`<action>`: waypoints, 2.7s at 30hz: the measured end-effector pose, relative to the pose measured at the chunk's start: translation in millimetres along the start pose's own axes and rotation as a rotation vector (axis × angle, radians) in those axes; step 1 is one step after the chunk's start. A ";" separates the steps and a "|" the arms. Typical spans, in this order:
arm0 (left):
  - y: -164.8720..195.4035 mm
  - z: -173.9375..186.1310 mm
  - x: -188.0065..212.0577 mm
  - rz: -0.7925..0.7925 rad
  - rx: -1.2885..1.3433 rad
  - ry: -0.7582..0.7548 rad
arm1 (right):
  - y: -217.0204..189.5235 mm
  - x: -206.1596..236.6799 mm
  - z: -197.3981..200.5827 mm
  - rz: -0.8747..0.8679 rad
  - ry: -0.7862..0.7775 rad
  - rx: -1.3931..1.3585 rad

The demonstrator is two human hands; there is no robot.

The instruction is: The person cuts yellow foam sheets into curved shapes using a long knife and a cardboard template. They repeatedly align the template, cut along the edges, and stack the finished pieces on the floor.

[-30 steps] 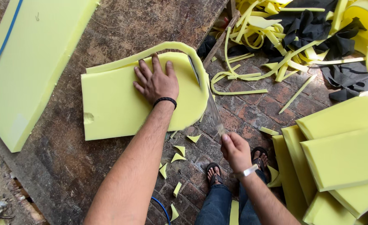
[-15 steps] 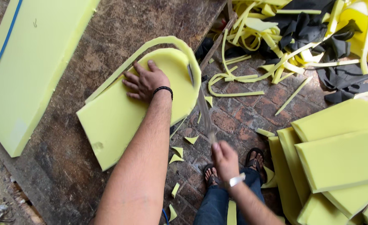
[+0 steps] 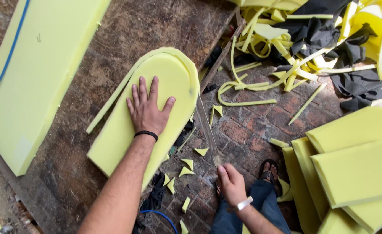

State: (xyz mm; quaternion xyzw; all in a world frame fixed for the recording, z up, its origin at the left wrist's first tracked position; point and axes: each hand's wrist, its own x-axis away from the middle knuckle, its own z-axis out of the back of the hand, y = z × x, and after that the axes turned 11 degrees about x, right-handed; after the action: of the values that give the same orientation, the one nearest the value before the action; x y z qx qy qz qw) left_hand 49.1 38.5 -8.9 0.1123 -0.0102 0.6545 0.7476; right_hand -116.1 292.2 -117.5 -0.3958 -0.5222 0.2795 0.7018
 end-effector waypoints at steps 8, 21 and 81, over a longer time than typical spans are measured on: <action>6.6 -0.5 -11.6 0.147 0.057 0.033 | -43.7 -56.3 -23.6 -0.068 -0.129 -0.179; 7.0 -4.5 -25.9 0.340 0.124 0.092 | -40.6 -20.9 -91.3 -0.115 -0.079 -0.283; -110.9 -11.4 63.4 -0.123 0.534 -0.082 | 100.2 199.8 -51.6 -0.090 0.012 -0.228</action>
State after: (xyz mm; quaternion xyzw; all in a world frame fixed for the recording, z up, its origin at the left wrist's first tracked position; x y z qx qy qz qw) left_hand 165.5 89.4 -26.9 0.3322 0.1394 0.5823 0.7288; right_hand -5.1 492.8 -107.5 -0.4510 -0.5636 0.1842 0.6671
